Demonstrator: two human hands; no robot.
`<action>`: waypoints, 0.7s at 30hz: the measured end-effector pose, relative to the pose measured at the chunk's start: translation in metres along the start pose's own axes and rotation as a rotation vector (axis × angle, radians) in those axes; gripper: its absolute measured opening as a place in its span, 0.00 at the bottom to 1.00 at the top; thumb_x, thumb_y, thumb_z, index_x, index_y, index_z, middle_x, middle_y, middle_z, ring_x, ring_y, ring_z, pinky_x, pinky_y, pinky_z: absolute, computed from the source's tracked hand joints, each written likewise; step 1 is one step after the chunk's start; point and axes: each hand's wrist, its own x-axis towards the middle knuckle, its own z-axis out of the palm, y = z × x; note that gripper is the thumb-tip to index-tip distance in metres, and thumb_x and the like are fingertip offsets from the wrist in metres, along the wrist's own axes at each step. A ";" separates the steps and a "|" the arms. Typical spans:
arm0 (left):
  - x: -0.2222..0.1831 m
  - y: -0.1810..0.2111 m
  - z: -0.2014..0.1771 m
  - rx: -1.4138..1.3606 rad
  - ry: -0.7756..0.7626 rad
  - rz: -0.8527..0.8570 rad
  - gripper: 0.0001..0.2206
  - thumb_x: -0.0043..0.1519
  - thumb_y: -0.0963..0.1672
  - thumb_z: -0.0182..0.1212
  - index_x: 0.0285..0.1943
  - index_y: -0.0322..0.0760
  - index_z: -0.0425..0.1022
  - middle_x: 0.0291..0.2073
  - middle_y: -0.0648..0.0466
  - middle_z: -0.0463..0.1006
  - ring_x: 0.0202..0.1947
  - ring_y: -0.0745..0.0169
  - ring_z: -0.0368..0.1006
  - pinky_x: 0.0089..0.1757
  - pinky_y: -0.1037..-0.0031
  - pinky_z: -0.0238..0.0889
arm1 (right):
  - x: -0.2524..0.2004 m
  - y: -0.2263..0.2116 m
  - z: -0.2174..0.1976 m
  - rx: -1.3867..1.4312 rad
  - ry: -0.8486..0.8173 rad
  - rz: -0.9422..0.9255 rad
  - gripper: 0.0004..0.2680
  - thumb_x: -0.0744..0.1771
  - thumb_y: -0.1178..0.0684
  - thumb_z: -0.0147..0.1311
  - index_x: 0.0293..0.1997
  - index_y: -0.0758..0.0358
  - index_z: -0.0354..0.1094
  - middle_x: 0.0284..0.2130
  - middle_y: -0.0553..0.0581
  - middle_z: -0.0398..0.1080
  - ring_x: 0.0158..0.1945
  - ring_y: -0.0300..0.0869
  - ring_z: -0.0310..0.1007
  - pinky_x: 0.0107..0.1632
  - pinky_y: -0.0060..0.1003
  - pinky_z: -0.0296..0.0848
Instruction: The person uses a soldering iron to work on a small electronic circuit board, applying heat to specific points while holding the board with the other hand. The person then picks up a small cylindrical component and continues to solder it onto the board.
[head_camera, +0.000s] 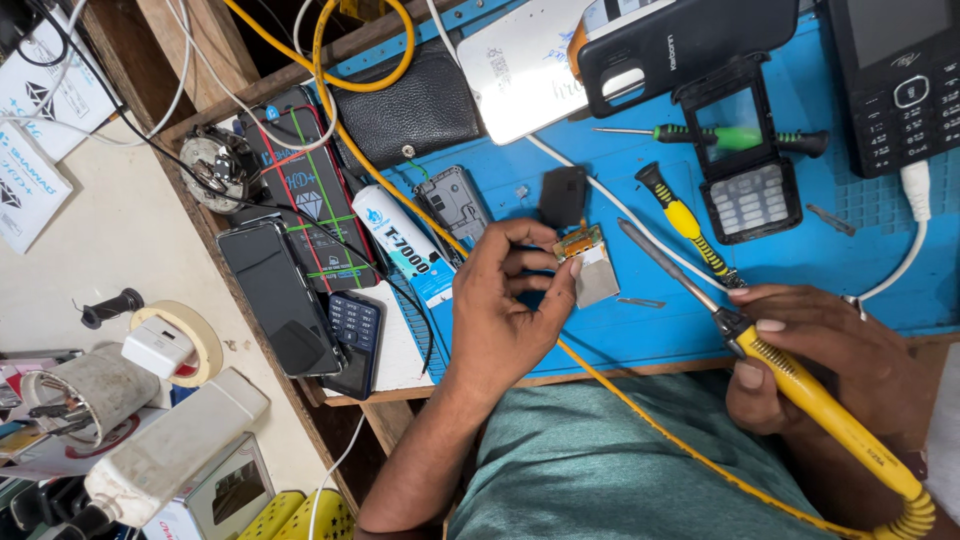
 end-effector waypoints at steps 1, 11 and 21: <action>0.001 0.002 0.000 0.020 -0.006 -0.011 0.15 0.63 0.38 0.67 0.56 0.28 0.68 0.44 0.49 0.78 0.41 0.67 0.82 0.39 0.79 0.80 | 0.001 -0.005 -0.001 0.005 0.021 0.040 0.11 0.67 0.56 0.56 0.51 0.66 0.59 0.35 0.63 0.74 0.48 0.57 0.81 0.50 0.46 0.81; -0.007 0.023 -0.027 0.256 0.061 0.170 0.14 0.61 0.41 0.72 0.52 0.29 0.73 0.43 0.46 0.79 0.39 0.60 0.82 0.39 0.76 0.78 | 0.013 -0.007 0.021 0.064 0.376 0.014 0.15 0.73 0.44 0.54 0.53 0.67 0.59 0.32 0.63 0.71 0.35 0.48 0.81 0.42 0.36 0.84; -0.017 0.000 -0.064 0.317 0.376 0.372 0.08 0.60 0.36 0.69 0.46 0.32 0.77 0.38 0.50 0.79 0.36 0.59 0.79 0.37 0.72 0.73 | 0.010 -0.003 0.003 -0.045 0.234 -0.093 0.14 0.72 0.48 0.57 0.55 0.68 0.59 0.36 0.71 0.71 0.33 0.49 0.80 0.35 0.34 0.79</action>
